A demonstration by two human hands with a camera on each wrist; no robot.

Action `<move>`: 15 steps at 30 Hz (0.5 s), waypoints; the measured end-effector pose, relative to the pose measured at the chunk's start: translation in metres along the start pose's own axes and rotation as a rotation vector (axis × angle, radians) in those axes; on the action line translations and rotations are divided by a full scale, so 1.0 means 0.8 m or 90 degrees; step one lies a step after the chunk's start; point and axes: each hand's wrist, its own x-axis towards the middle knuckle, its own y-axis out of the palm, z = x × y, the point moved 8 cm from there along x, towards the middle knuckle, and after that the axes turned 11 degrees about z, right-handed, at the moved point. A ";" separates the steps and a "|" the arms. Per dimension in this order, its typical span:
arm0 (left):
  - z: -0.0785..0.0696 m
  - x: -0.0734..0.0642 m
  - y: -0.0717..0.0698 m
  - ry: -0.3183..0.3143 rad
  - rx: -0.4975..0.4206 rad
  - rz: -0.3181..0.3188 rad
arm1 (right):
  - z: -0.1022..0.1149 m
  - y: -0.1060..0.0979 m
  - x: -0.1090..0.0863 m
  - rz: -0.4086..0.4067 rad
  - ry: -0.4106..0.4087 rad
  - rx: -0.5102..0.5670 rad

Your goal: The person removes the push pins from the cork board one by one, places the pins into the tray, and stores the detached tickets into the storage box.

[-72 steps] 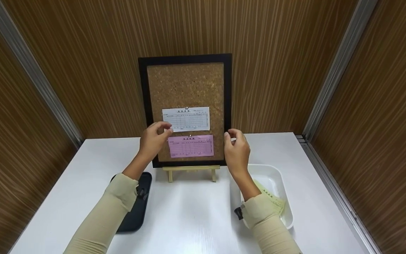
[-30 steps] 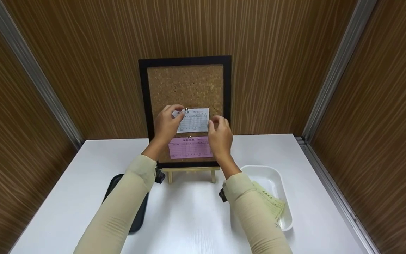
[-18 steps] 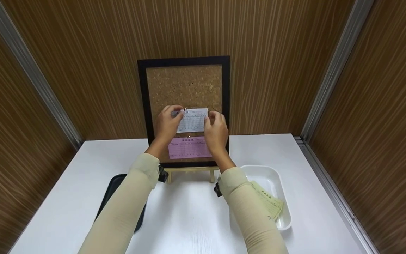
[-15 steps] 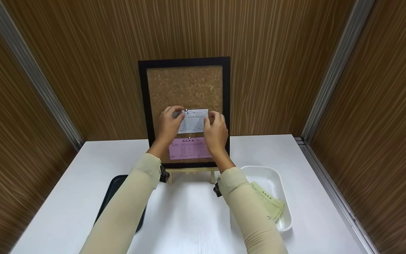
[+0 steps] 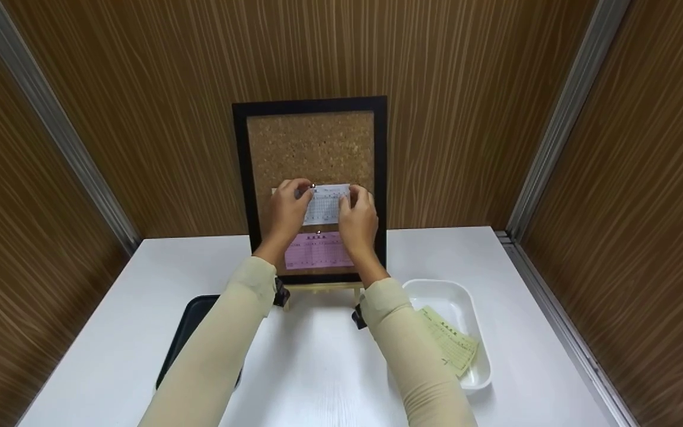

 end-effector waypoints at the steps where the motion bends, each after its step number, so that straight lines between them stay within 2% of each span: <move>1: 0.000 0.000 0.000 -0.002 0.002 0.000 | -0.001 0.000 0.000 -0.002 0.000 0.003; 9: -0.001 0.002 0.002 -0.014 0.016 -0.013 | -0.005 -0.001 0.003 0.004 0.014 0.064; 12: -0.001 0.002 0.005 -0.016 0.003 -0.003 | -0.008 0.000 0.003 0.009 0.027 0.087; 15: 0.000 0.001 0.005 -0.019 -0.016 0.000 | -0.008 0.000 0.003 0.009 0.026 0.079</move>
